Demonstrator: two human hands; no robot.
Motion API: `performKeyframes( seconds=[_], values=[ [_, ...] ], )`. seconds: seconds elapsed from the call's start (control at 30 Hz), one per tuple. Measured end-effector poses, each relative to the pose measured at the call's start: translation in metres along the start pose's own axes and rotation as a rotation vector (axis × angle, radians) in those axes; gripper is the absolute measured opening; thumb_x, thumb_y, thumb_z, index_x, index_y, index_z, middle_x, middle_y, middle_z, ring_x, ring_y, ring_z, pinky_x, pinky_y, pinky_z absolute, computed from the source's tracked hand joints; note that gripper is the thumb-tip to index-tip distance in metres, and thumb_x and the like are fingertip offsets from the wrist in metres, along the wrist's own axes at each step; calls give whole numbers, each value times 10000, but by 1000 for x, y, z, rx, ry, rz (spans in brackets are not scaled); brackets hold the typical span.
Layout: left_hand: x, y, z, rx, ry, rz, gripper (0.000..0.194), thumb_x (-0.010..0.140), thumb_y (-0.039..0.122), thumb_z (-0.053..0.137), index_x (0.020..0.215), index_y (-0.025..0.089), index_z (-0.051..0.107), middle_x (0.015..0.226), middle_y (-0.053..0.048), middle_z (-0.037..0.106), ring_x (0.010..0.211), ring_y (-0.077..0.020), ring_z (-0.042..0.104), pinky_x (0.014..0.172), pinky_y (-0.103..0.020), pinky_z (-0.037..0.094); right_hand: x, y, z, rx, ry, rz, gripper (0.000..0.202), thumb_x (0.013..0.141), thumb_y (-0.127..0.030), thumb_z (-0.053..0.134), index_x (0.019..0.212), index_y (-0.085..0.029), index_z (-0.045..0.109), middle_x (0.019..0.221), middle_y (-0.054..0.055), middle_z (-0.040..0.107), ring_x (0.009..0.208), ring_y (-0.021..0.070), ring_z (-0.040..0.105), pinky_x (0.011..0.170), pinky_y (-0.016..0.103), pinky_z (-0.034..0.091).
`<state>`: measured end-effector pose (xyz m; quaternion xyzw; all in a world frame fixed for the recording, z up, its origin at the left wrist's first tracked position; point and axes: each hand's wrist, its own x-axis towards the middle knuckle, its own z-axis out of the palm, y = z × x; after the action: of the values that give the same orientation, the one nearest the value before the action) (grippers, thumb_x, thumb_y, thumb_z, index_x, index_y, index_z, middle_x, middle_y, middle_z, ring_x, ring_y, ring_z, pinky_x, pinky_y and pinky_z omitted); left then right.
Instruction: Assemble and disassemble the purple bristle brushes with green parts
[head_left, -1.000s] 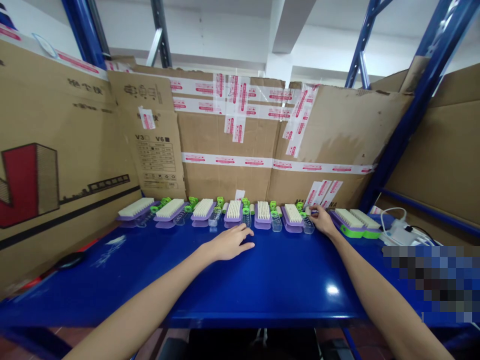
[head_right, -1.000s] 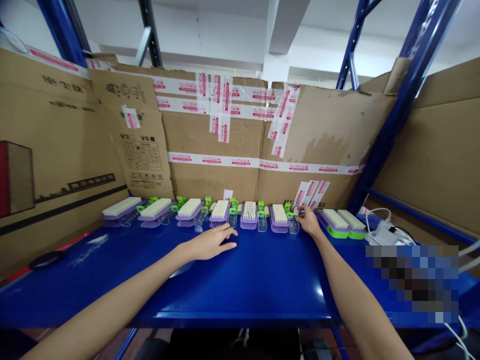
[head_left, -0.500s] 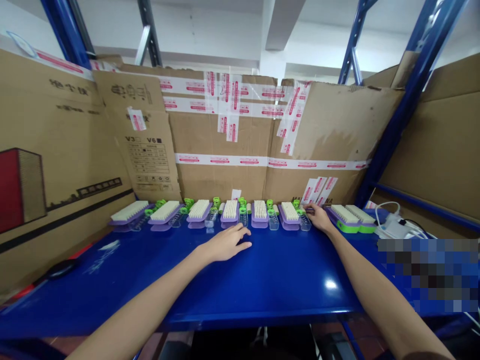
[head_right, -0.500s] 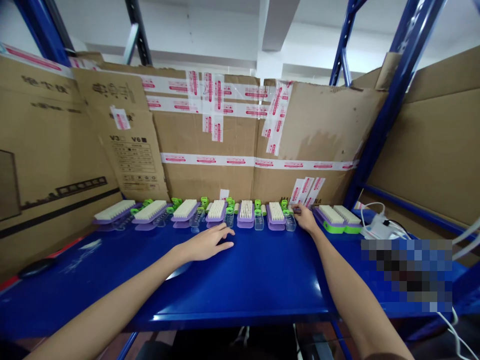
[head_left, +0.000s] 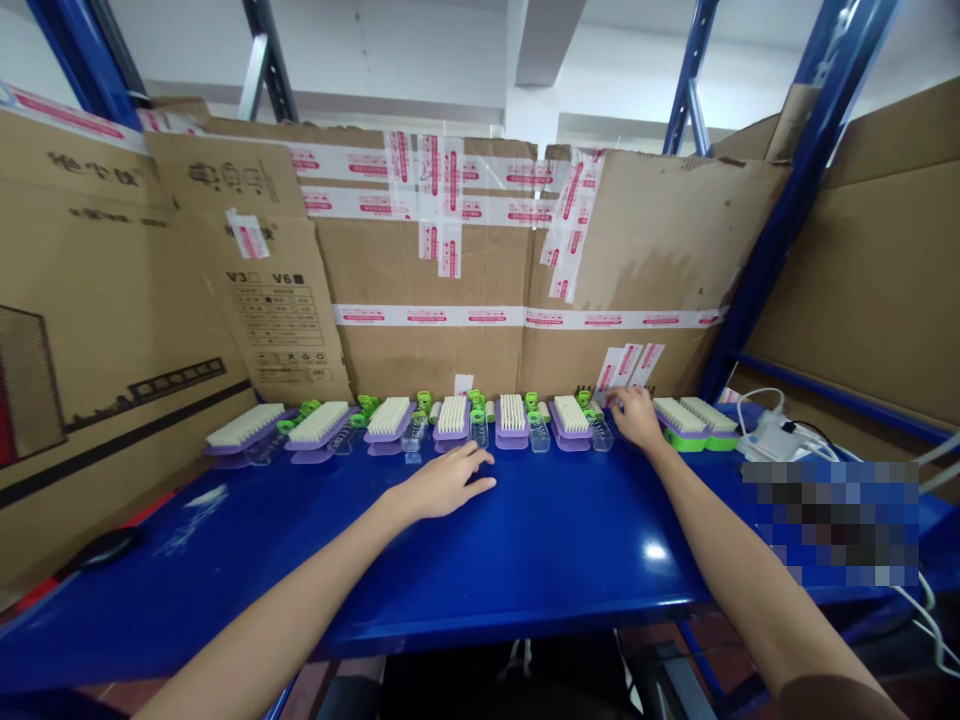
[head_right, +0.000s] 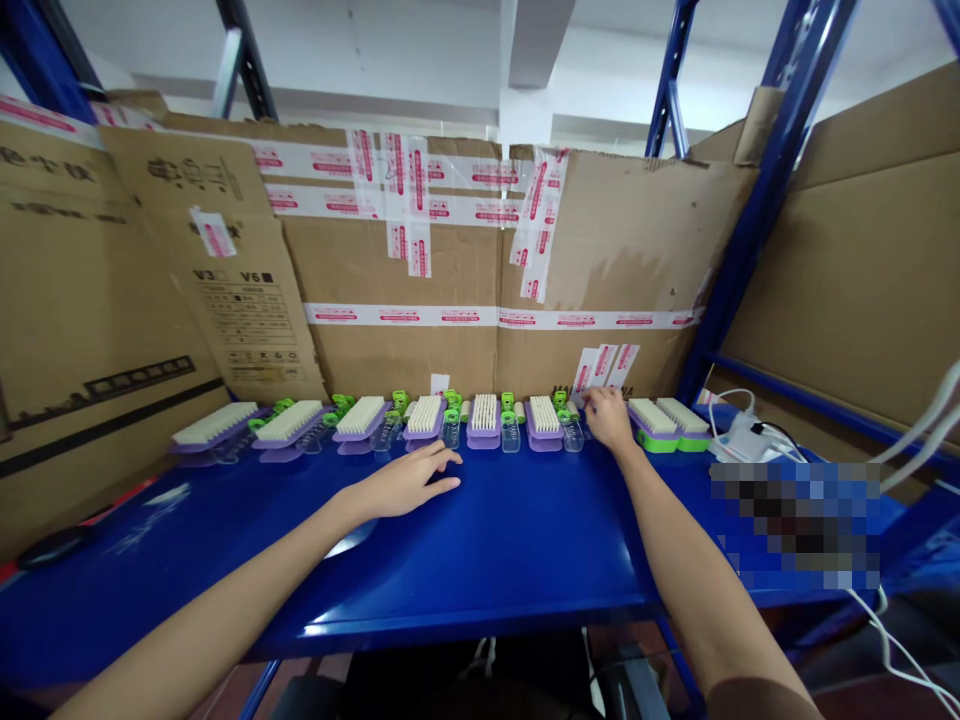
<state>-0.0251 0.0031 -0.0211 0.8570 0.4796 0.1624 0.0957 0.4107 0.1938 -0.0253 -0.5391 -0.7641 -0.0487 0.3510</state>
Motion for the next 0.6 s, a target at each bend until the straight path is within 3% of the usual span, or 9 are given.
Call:
performKeyframes(
  seconds=[0.1, 0.2, 0.37, 0.6],
  values=[
    [0, 1, -1, -6, 9, 2, 498, 1133, 604, 508, 1428, 239, 675, 1280, -110, 685, 1180, -312, 748, 1035, -468, 593, -5, -4, -23, -139, 150, 104, 437, 1074, -257, 483, 1456, -135, 658, 1640, 281, 563, 1561, 466, 370, 1290, 663, 282],
    [-1, 3, -2, 0, 9, -2, 503, 1129, 607, 511, 1420, 235, 683, 1261, -112, 688, 1173, -319, 750, 1036, -474, 595, -11, 1, -37, -293, 208, 200, 497, 1088, -294, 503, 1547, -116, 571, 1671, 300, 506, 1544, 475, 381, 1250, 641, 323],
    [-2, 9, -6, 19, -13, -18, 494, 1130, 578, 515, 1440, 230, 677, 1299, -124, 685, 1212, -336, 745, 1051, -487, 591, -13, 16, -38, -546, -86, 310, 535, 1130, -397, 497, 1558, -82, 552, 1543, 299, 620, 1395, 446, 574, 1136, 565, 449],
    [-2, 10, -7, 27, -21, -25, 479, 1133, 563, 509, 1442, 235, 672, 1323, -127, 687, 1246, -342, 742, 1069, -488, 587, -5, 23, -44, -557, -228, 289, 495, 1129, -437, 489, 1474, -141, 685, 1533, 269, 657, 1421, 471, 577, 1116, 593, 475]
  ],
)
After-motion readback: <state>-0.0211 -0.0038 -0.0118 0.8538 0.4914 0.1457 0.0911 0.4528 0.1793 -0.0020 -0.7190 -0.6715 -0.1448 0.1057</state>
